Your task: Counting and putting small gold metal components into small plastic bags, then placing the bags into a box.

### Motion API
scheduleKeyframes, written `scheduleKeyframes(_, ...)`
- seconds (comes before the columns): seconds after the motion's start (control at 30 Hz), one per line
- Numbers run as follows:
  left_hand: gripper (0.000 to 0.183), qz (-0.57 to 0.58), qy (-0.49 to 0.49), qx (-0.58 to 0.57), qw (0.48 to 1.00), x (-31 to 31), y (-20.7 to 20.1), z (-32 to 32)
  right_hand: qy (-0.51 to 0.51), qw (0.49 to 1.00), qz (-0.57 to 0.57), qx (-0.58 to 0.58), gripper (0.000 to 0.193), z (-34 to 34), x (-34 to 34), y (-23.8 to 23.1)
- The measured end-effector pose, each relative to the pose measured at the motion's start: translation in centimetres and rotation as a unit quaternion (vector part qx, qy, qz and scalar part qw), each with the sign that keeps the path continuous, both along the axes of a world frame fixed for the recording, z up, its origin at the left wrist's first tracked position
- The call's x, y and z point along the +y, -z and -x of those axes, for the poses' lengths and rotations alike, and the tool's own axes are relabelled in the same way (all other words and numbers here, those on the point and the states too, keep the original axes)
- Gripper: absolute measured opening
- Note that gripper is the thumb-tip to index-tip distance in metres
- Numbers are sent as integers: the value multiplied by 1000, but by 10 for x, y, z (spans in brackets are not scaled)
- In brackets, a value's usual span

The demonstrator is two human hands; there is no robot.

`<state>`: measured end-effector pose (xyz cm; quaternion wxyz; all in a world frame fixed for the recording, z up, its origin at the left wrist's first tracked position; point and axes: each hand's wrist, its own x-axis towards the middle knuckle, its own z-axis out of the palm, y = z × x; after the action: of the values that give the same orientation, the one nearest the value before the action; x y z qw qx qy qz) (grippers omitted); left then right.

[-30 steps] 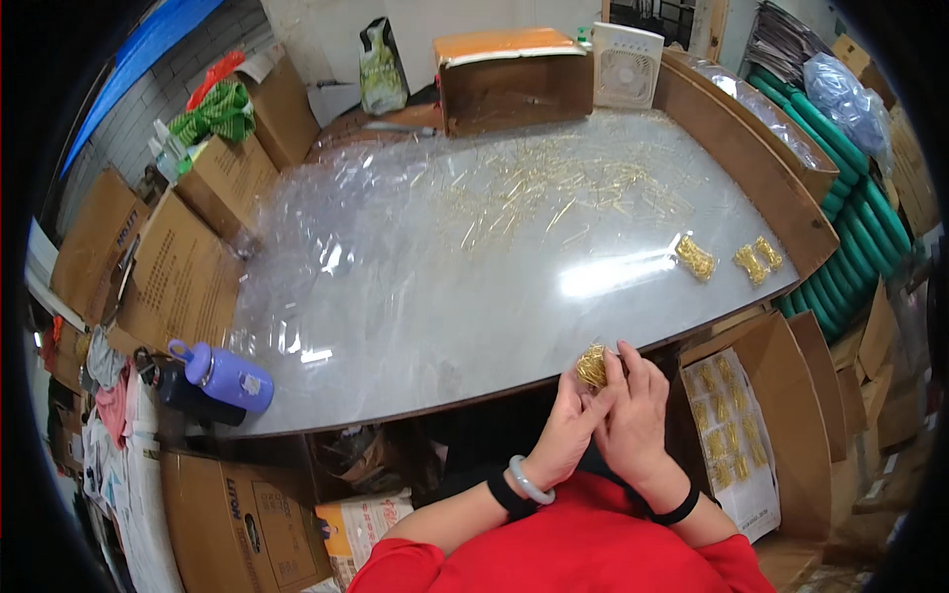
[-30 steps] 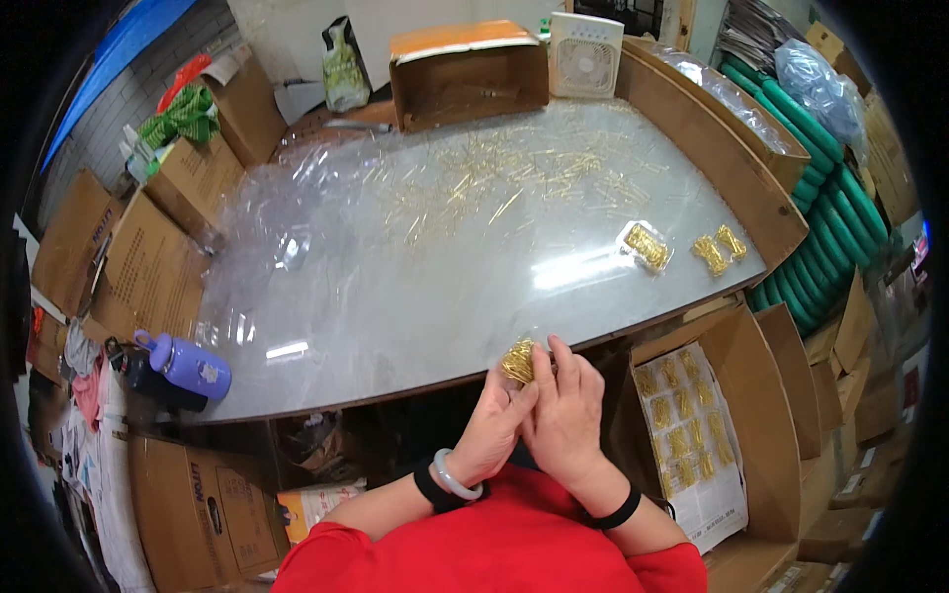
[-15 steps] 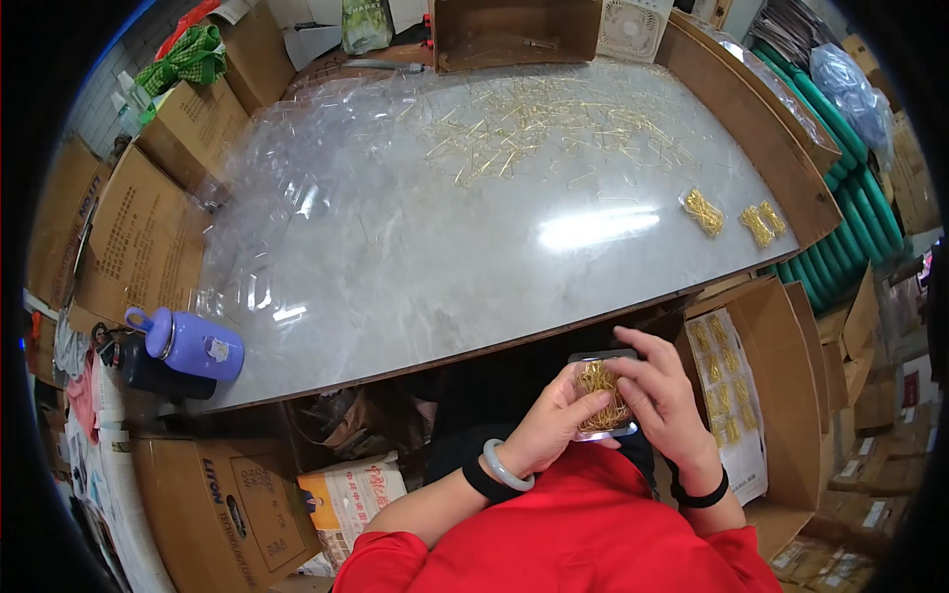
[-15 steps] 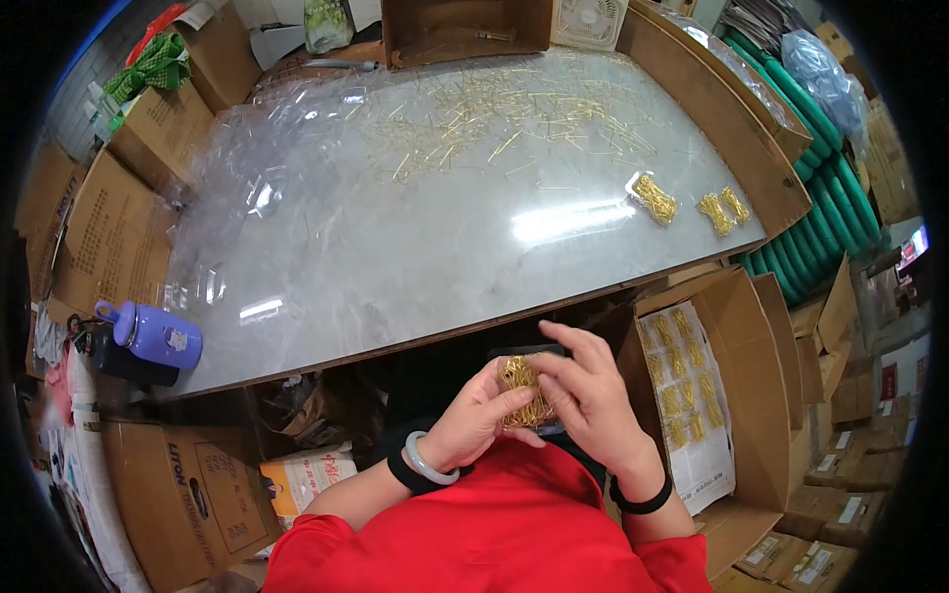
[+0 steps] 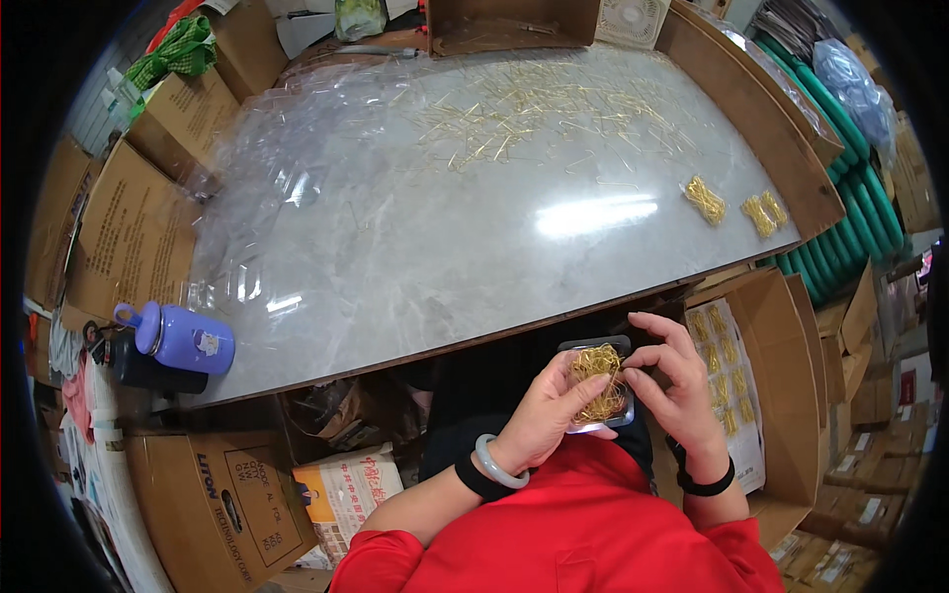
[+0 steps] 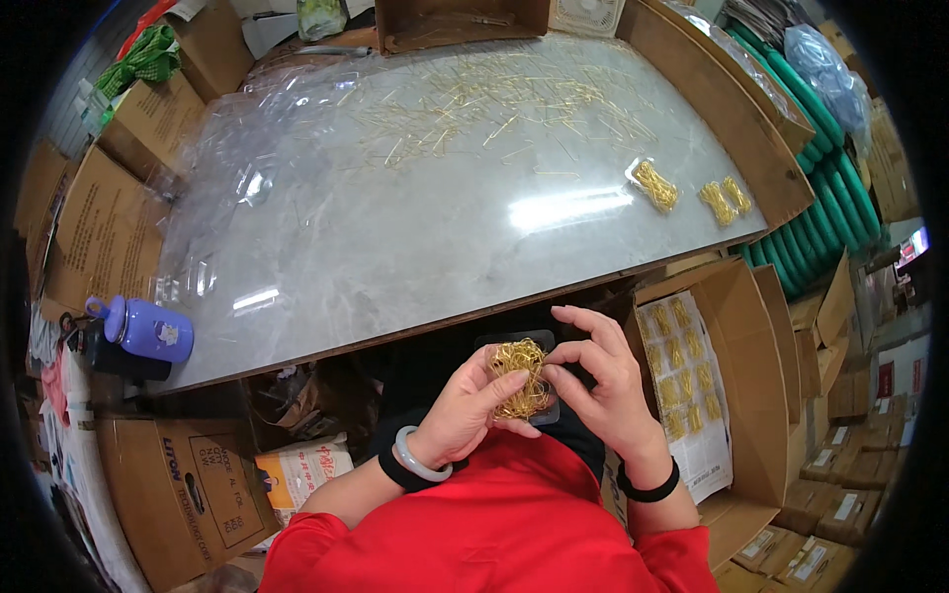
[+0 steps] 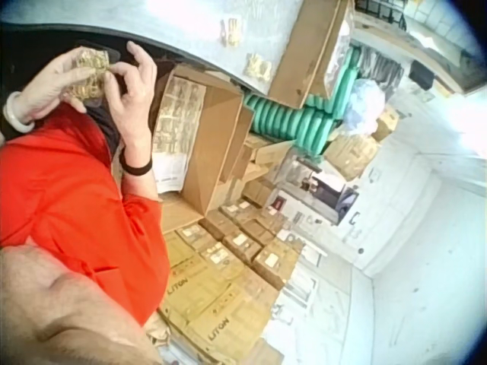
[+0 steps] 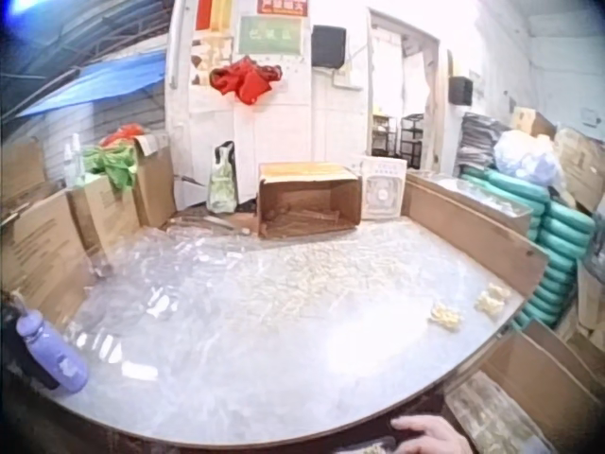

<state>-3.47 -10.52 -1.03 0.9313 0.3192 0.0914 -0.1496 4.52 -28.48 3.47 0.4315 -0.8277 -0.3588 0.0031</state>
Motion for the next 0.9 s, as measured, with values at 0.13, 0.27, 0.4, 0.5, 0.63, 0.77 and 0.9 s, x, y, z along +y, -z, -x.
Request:
scheduleKeyframes(0.13, 32, -48, 6, 6, 999, -3, -2, -3, -12, 999, 19, -22, 15, -2, 5, -5)
scheduleKeyframes(0.27, 31, -48, 14, 12, 999, -4, 2, -3, -24, 999, 45, -18, 13, -3, 3, -6)
scheduleKeyframes(0.4, 30, -62, 24, 8, 998, -4, 4, -3, -31, 999, 18, 27, 12, -5, 4, -9)
scheduleKeyframes(0.5, 30, -61, 40, -2, 997, -4, 3, -3, -27, 999, 20, 5, 11, -6, 6, -10)
scheduleKeyframes(0.63, 31, -27, 48, -14, 998, -5, 6, -2, -56, 997, 54, -19, 11, -7, 5, -9)
scheduleKeyframes(0.77, 32, -54, 53, -22, 997, -5, 5, -2, -67, 996, 13, 61, 11, -9, -3, -1)
scheduleKeyframes(0.9, 31, -39, 58, 1, 998, -5, 2, -3, -26, 999, 8, 19, 16, -4, -2, 7)
